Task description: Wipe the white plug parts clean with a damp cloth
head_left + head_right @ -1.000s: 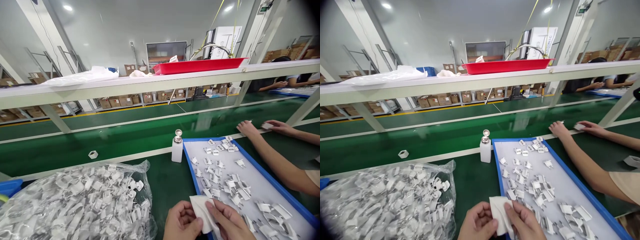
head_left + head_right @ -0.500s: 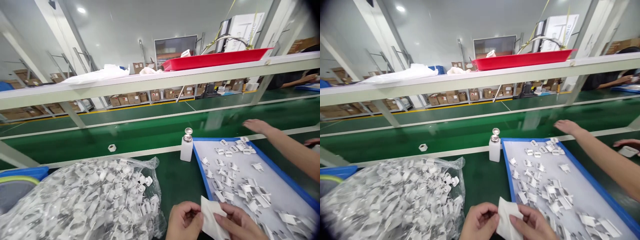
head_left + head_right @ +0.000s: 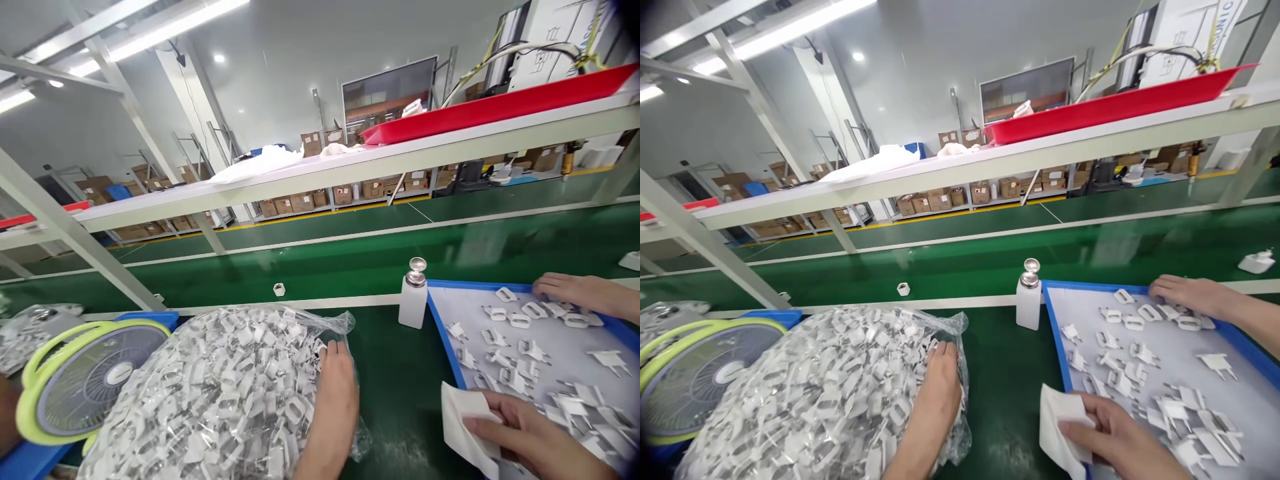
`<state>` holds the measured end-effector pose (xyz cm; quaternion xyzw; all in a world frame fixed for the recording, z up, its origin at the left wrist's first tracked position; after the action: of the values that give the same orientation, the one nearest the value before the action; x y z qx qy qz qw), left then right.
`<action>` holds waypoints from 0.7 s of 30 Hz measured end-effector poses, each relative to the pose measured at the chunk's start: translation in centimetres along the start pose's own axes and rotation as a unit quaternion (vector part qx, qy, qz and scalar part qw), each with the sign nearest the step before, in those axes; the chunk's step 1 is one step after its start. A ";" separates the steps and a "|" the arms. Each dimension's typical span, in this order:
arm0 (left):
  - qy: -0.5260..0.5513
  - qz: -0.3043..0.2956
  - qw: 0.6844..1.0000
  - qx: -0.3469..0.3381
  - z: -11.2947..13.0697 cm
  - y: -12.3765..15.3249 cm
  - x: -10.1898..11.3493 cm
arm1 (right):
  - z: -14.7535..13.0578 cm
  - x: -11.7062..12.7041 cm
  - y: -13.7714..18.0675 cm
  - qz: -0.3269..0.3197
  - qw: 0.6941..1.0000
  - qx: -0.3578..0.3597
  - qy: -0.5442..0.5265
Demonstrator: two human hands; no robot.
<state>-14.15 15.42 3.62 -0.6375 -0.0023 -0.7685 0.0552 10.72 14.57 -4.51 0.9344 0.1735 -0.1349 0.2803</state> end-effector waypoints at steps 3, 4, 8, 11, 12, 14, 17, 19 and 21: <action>-0.060 0.000 0.998 -0.026 0.7 -1.4 -0.9 | -3.8 -1.3 -0.4 0.010 0.997 0.013 0.078; -0.077 0.000 0.997 -0.032 0.8 -1.7 -1.1 | -5.5 -1.2 -0.7 0.027 0.993 0.029 0.111; -0.120 0.006 0.992 -0.030 0.4 -2.1 -1.5 | -14.1 0.7 -2.5 0.103 0.953 0.155 0.239; -0.123 0.020 0.992 -0.019 -0.2 -2.3 -1.8 | -21.1 1.8 -2.9 0.211 0.856 0.312 0.355; -0.120 0.026 0.992 -0.017 -0.4 -2.3 -1.9 | -22.6 1.3 -3.0 0.229 0.814 0.357 0.397; -0.112 0.038 0.993 -0.018 -0.5 -2.2 -1.9 | -23.8 -0.7 -3.5 0.218 0.736 0.423 0.482; -0.100 0.046 0.994 -0.023 -0.5 -2.0 -1.8 | -22.7 -3.8 -4.7 0.154 0.645 0.468 0.584; -0.092 0.045 0.994 -0.023 -0.5 -1.8 -1.6 | -21.7 -4.9 -5.1 0.134 0.602 0.480 0.624; -0.083 0.039 0.996 -0.020 -0.6 -1.6 -1.2 | -21.1 -5.3 -5.3 0.127 0.571 0.486 0.650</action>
<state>-14.62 17.11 2.44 -0.6997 0.0329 -0.7100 0.0720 7.09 29.42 11.88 0.7792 0.0970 0.4816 -0.3894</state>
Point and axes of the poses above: each hand's wrist, its own y-axis away from the middle knuckle, its own x-axis out of the back of the hand, z = x × y, the point moved 10 cm from there along -y, towards the middle knuckle, and after that the axes turned 3 degrees about -y, right-handed, at the moved point
